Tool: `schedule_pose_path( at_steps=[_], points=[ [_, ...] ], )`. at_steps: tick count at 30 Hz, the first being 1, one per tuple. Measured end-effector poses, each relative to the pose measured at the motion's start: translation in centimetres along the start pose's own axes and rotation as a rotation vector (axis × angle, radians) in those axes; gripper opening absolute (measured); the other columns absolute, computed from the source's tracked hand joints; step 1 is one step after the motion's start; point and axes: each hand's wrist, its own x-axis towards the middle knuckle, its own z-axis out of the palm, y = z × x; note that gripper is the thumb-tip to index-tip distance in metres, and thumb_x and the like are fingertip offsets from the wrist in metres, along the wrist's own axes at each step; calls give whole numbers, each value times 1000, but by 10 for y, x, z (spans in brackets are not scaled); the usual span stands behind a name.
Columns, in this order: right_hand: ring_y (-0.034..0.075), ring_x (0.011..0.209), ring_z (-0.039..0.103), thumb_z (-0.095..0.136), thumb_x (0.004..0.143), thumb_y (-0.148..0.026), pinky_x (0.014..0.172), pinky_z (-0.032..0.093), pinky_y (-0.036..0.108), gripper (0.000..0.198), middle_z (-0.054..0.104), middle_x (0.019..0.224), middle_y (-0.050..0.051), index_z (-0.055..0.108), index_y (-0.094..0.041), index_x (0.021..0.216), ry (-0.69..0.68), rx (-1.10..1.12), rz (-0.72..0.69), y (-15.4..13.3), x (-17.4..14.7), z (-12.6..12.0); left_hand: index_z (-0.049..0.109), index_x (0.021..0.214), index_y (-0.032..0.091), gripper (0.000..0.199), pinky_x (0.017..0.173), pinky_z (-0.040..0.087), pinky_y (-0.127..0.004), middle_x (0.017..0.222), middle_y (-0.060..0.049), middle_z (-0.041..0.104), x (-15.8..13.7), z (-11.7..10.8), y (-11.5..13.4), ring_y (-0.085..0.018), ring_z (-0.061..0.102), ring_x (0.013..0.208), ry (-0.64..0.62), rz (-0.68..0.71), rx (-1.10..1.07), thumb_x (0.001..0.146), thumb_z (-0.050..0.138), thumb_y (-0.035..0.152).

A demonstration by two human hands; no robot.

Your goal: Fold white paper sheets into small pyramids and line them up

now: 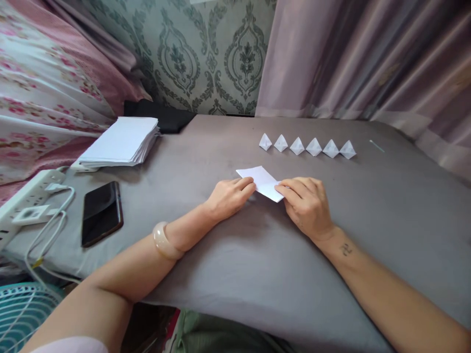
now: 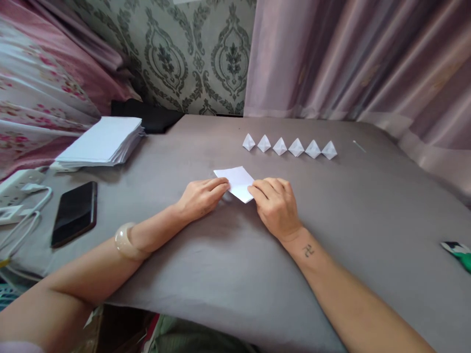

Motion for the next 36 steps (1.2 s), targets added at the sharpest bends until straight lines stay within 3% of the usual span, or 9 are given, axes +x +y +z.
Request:
schedule_pose_path(
  at_steps=[4,7,11,16,21,29,36],
  points=[
    [22,92,55,48,88,-7,78,39,35,25,70,102,6,69,-19,97,-185,4,2,-1,-3,2,63,91,15,29,67,48,-26,109,-10,63,5,-10,5,-17,60,88,-188,-31,65,94,34,13],
    [21,88,56,49,90,-13,76,42,35,23,69,101,6,70,-19,99,-355,121,45,1,-6,2,65,92,16,27,70,49,-28,106,-9,63,4,-16,9,-19,59,92,-335,-98,-30,92,38,14],
    [20,89,58,54,90,-26,82,46,35,20,68,106,5,70,-20,101,-438,322,206,6,-6,1,66,101,20,29,75,51,-32,107,-8,65,-2,-19,12,-23,58,102,-307,-270,-227,90,40,18],
    [20,97,60,52,90,-36,79,47,34,24,68,106,3,73,-25,87,-428,412,455,5,-3,1,69,90,20,17,80,50,-32,105,-6,64,-1,-13,9,-21,59,97,-227,-457,-488,82,53,20],
    [17,80,62,54,88,-39,68,46,32,26,67,104,4,71,-23,78,-368,423,673,-2,0,9,69,78,18,14,73,49,-29,93,-7,65,5,-7,6,-18,60,84,-166,-610,-632,81,59,26],
    [17,69,58,50,89,-45,66,45,35,36,64,96,9,63,-19,68,-247,310,662,-3,0,26,68,74,17,15,70,50,-33,87,-7,64,6,2,8,-18,59,77,-112,-627,-580,82,60,27],
    [18,70,55,51,88,-46,65,44,36,34,58,90,8,56,-20,66,-249,181,637,-3,0,30,66,76,17,18,71,50,-35,87,-8,61,8,5,8,-21,58,84,-158,-619,-528,85,58,31]
  ],
)
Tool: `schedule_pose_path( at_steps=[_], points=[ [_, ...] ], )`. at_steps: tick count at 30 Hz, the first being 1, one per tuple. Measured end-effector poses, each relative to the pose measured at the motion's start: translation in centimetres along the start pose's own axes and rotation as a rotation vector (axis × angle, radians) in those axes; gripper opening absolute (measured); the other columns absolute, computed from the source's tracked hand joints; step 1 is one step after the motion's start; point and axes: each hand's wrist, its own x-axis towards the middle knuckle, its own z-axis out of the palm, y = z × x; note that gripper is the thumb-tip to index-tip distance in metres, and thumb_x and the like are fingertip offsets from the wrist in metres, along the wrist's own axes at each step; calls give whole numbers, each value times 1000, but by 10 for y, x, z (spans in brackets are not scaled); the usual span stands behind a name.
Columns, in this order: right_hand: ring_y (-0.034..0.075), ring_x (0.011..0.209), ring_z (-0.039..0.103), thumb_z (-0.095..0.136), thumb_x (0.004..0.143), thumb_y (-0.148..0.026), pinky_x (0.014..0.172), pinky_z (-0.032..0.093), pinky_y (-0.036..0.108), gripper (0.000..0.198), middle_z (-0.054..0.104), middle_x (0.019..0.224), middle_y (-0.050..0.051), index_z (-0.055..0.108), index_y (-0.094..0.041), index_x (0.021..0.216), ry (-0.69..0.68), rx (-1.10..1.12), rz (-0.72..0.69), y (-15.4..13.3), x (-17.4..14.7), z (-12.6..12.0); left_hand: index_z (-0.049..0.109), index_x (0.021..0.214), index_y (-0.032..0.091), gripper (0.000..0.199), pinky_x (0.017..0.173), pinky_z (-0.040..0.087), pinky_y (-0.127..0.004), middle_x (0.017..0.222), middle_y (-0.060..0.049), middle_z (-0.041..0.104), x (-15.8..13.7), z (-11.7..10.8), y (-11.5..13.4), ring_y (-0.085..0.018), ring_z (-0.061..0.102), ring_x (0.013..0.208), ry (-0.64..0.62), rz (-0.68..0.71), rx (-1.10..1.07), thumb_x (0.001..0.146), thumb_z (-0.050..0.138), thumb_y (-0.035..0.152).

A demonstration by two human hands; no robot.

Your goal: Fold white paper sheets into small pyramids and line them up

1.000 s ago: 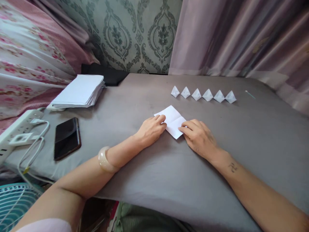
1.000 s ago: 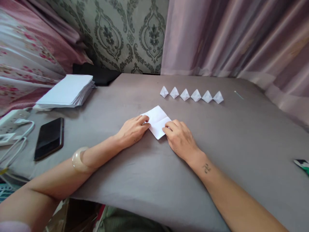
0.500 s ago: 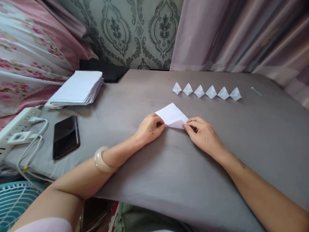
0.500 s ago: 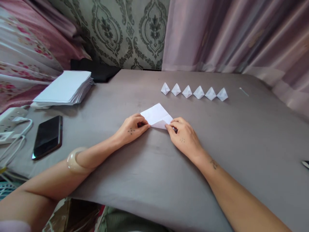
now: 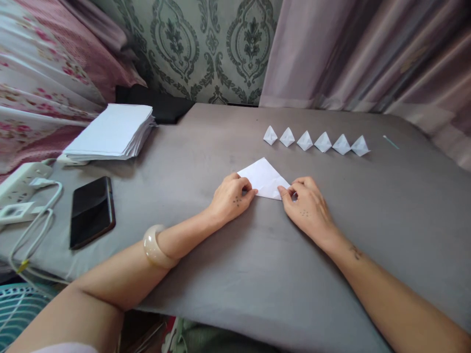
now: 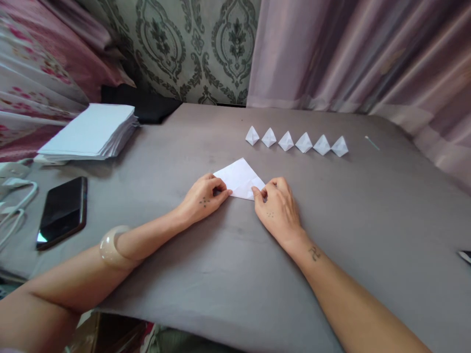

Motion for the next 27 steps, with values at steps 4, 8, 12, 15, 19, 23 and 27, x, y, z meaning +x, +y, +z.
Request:
schedule_pose_path(
  at_steps=[4,8,12,15,19,23,27],
  points=[
    [18,71,55,52,87,-46,66,44,36,34,56,91,6,52,-21,65,-16,-42,2,2,0,1,66,75,18,19,73,49,-36,88,-8,61,1,0,1,-22,58,87,-19,-26,1,85,58,33],
    [17,70,54,52,87,-47,63,42,35,35,54,90,6,50,-21,64,-15,-53,-11,3,1,2,65,73,18,20,72,49,-35,87,-7,62,3,-1,2,-22,58,88,-28,-42,-3,84,60,34],
    [17,69,53,53,87,-47,62,41,35,34,54,91,6,50,-21,65,-31,-56,-21,3,1,1,64,73,18,20,70,48,-35,87,-8,62,4,0,0,-22,58,87,-28,-28,6,84,59,34],
    [17,68,53,52,88,-47,61,41,34,34,53,92,6,50,-21,66,-40,-64,-21,3,1,0,63,74,18,21,69,48,-34,88,-8,61,3,1,-2,-22,58,87,-26,-13,20,85,57,34],
    [18,70,54,50,89,-48,63,42,35,35,53,91,7,51,-21,67,-41,-60,-38,4,2,0,62,79,18,20,70,48,-34,88,-8,59,0,2,-2,-22,56,86,-17,26,72,87,54,34],
    [18,70,54,48,90,-50,64,42,35,37,52,93,7,52,-20,68,-70,-65,-35,4,3,-1,59,111,18,25,84,45,-40,103,-11,58,4,1,-1,-22,49,91,-9,248,205,90,45,21],
    [21,78,55,49,88,-53,66,43,35,37,52,95,8,52,-20,70,-137,-70,-32,4,3,-5,53,128,24,48,90,43,-36,109,-9,55,15,5,-7,-20,48,90,-208,515,237,86,36,7]
  ],
)
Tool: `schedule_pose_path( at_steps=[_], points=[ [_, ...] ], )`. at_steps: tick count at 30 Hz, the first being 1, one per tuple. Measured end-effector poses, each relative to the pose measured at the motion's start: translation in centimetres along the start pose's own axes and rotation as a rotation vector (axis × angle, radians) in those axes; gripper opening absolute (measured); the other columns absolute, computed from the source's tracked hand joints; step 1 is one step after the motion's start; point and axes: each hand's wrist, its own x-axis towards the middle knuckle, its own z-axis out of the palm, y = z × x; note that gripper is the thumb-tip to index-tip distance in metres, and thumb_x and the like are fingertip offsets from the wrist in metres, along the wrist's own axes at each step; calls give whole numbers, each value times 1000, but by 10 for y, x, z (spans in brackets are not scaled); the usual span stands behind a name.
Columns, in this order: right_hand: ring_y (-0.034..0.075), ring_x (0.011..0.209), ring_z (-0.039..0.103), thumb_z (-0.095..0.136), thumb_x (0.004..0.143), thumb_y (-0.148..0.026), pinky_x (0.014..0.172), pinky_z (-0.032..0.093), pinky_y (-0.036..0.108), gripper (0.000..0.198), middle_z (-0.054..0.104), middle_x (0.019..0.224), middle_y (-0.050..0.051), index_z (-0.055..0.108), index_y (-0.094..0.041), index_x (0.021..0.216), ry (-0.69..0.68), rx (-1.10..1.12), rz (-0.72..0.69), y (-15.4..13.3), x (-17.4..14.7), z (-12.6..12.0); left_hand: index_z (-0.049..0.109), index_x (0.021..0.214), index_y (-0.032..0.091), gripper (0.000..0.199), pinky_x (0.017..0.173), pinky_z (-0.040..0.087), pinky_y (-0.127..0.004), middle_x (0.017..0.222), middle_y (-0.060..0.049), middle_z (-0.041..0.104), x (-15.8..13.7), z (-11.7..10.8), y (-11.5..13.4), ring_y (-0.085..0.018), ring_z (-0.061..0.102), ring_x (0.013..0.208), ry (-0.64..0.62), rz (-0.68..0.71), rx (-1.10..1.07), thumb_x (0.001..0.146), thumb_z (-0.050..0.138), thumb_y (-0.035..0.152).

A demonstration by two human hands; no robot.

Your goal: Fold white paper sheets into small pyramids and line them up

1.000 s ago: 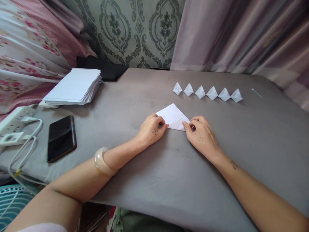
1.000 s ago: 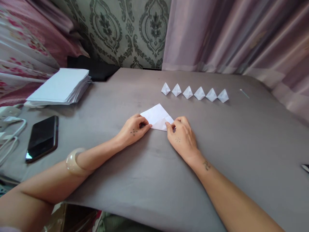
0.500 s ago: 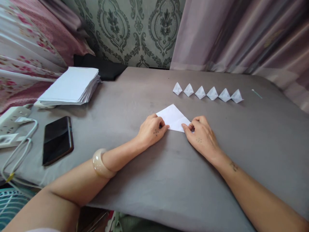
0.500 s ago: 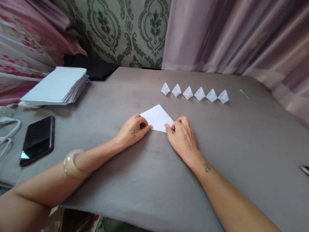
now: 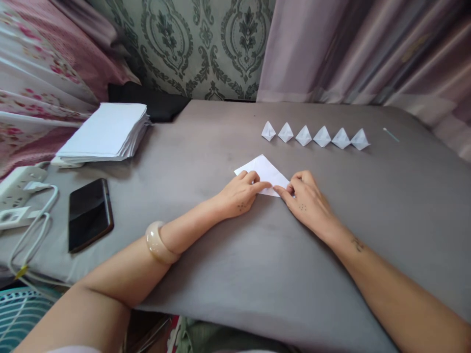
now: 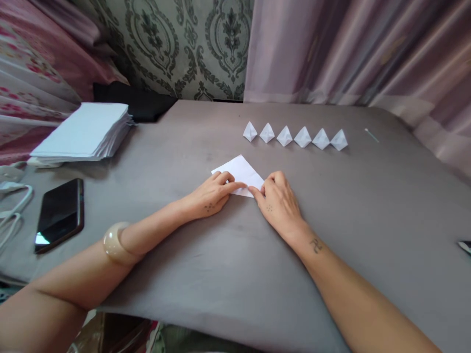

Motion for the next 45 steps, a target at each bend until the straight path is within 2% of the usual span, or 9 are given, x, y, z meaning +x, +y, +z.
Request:
schedule_pose_path(
  at_steps=[9,12,16,23,29,32,40,43,45],
  points=[
    [19,79,58,58,84,-38,73,47,35,17,59,96,5,60,-21,88,-90,133,-10,30,0,-26,52,134,25,54,86,44,-38,107,-11,53,4,2,-4,-21,50,90,-35,-11,29,84,38,9],
    [22,90,58,47,90,-24,82,46,37,18,63,99,8,64,-20,95,52,127,-75,14,-5,-28,53,134,24,57,86,45,-37,106,-11,52,3,2,-2,-21,49,89,-39,-15,39,82,38,6],
    [24,102,55,43,95,-28,89,46,39,28,62,109,11,62,-17,112,-68,71,-290,-24,-22,-17,52,136,22,56,88,45,-36,105,-12,51,4,2,-1,-20,49,89,-44,-33,40,84,38,7],
    [29,96,56,45,94,-43,81,49,42,47,62,107,16,57,-8,124,-83,-193,-284,-47,-37,-10,55,132,25,52,88,44,-38,103,-11,52,1,2,-1,-20,49,90,-21,-43,37,85,40,10],
    [28,98,55,45,94,-43,84,49,41,47,62,109,17,59,-7,120,-91,-212,-292,-48,-36,-13,61,119,13,40,96,40,-46,117,-16,55,-2,-3,-23,-28,48,106,303,-411,16,86,54,34],
    [29,102,54,43,95,-44,85,48,41,47,61,113,17,59,-7,120,-112,-202,-272,-48,-35,-14,66,104,14,30,94,41,-43,103,-13,60,2,-6,-32,-25,52,100,276,-553,-77,86,55,34],
    [29,113,52,38,98,-37,88,48,40,42,57,125,16,59,-10,122,-159,-182,-250,-44,-29,-17,63,78,15,8,77,44,-32,81,-6,64,5,-14,-25,-18,56,78,275,-686,-257,79,56,19],
    [31,115,49,38,97,-36,92,47,43,44,55,128,17,58,-8,124,-132,-198,-263,-39,-25,-15,61,78,16,8,68,42,-30,76,-4,64,1,-18,-20,-16,55,70,291,-736,-308,78,54,21],
    [32,113,50,38,97,-35,91,48,44,44,56,125,17,59,-8,124,-128,-197,-259,-35,-21,-15,60,91,16,17,66,41,-29,74,-2,63,-4,-20,-16,-15,55,68,302,-744,-335,77,53,20]
  ],
)
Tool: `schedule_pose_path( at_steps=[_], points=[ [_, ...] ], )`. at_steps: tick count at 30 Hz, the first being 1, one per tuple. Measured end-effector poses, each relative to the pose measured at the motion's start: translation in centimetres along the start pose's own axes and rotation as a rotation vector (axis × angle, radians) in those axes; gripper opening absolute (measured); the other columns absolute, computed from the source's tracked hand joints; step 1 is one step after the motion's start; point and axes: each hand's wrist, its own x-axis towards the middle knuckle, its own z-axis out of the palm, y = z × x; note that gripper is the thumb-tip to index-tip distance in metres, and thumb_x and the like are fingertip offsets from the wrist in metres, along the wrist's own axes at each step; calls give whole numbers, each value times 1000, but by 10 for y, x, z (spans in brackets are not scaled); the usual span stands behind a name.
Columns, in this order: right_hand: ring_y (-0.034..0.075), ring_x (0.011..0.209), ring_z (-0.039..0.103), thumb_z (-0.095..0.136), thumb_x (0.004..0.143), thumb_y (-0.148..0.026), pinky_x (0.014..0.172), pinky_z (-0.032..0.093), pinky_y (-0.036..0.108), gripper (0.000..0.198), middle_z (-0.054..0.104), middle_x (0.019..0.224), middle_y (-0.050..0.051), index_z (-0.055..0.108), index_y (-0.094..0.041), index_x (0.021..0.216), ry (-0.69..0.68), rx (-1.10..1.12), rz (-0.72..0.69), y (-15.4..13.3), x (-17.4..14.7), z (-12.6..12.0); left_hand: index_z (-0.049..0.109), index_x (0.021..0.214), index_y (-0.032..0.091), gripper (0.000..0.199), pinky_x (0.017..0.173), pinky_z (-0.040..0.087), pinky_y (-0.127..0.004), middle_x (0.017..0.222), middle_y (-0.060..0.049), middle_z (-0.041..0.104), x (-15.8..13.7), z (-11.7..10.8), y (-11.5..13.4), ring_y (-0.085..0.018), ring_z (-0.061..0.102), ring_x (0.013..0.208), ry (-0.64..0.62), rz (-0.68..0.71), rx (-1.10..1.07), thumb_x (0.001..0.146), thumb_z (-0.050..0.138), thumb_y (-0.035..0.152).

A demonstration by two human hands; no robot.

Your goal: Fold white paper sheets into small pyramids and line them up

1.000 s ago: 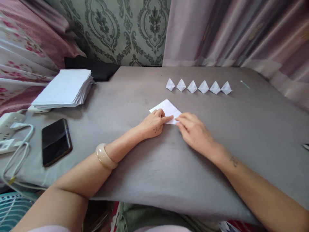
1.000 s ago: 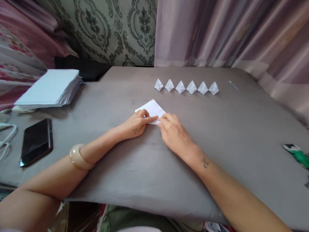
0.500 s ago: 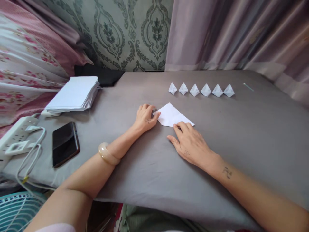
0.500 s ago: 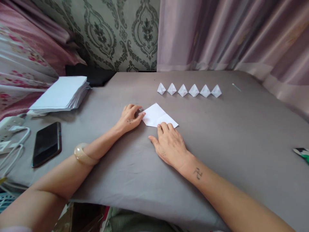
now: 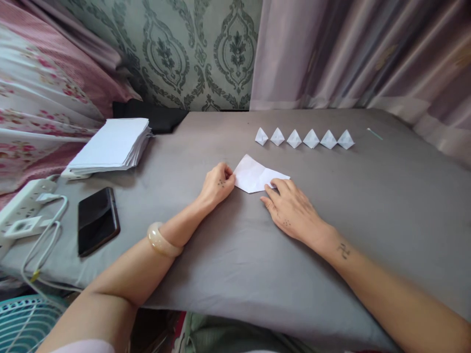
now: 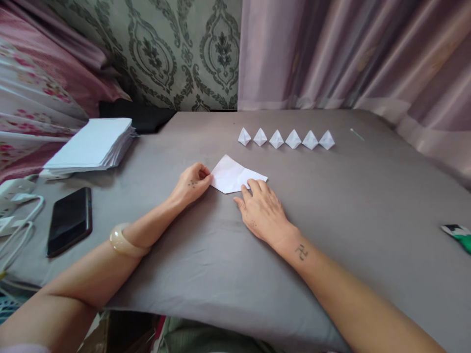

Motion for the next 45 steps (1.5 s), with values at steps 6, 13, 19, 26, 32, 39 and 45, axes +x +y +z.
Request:
schedule_pose_path(
  at_steps=[6,13,19,26,32,39,45],
  points=[
    [28,110,51,36,98,-30,95,46,43,38,60,122,13,65,-11,115,12,128,-1,20,13,4,61,112,18,37,60,38,-25,63,3,56,-24,-3,5,-12,51,58,-196,62,-67,77,49,19],
    [26,106,53,44,95,-35,93,47,42,32,64,119,5,71,-19,100,104,264,49,35,21,15,67,104,14,33,55,38,-25,67,-1,61,-49,-9,24,-12,52,57,-385,78,-39,78,51,28],
    [28,113,51,55,87,-37,92,48,44,30,62,125,4,69,-22,108,94,288,80,34,17,15,60,114,12,43,61,44,-26,88,-6,61,-54,-10,21,-14,55,66,-386,225,114,72,53,16],
    [29,119,49,58,85,-39,99,44,46,36,60,128,6,66,-21,115,79,336,74,38,16,16,67,107,21,27,79,46,-35,108,-11,53,-51,-5,13,-21,52,93,-154,530,358,87,49,18],
    [25,113,53,60,85,-30,100,43,43,18,67,111,6,71,-21,97,175,479,-82,43,19,24,68,106,26,26,98,34,-44,121,-7,62,-31,-1,13,-25,48,116,-216,804,330,97,43,30],
    [21,100,59,49,91,-21,92,47,39,22,67,105,7,70,-20,97,75,467,-221,43,17,14,70,94,18,25,84,44,-29,102,-8,67,-12,3,17,-18,61,93,-376,599,85,92,48,31],
    [23,106,60,42,91,-14,93,48,41,33,66,114,8,69,-22,109,33,405,-279,47,11,8,66,90,15,28,60,37,-25,72,-1,60,-3,5,23,-13,51,64,-394,338,113,84,54,40]
  ],
)
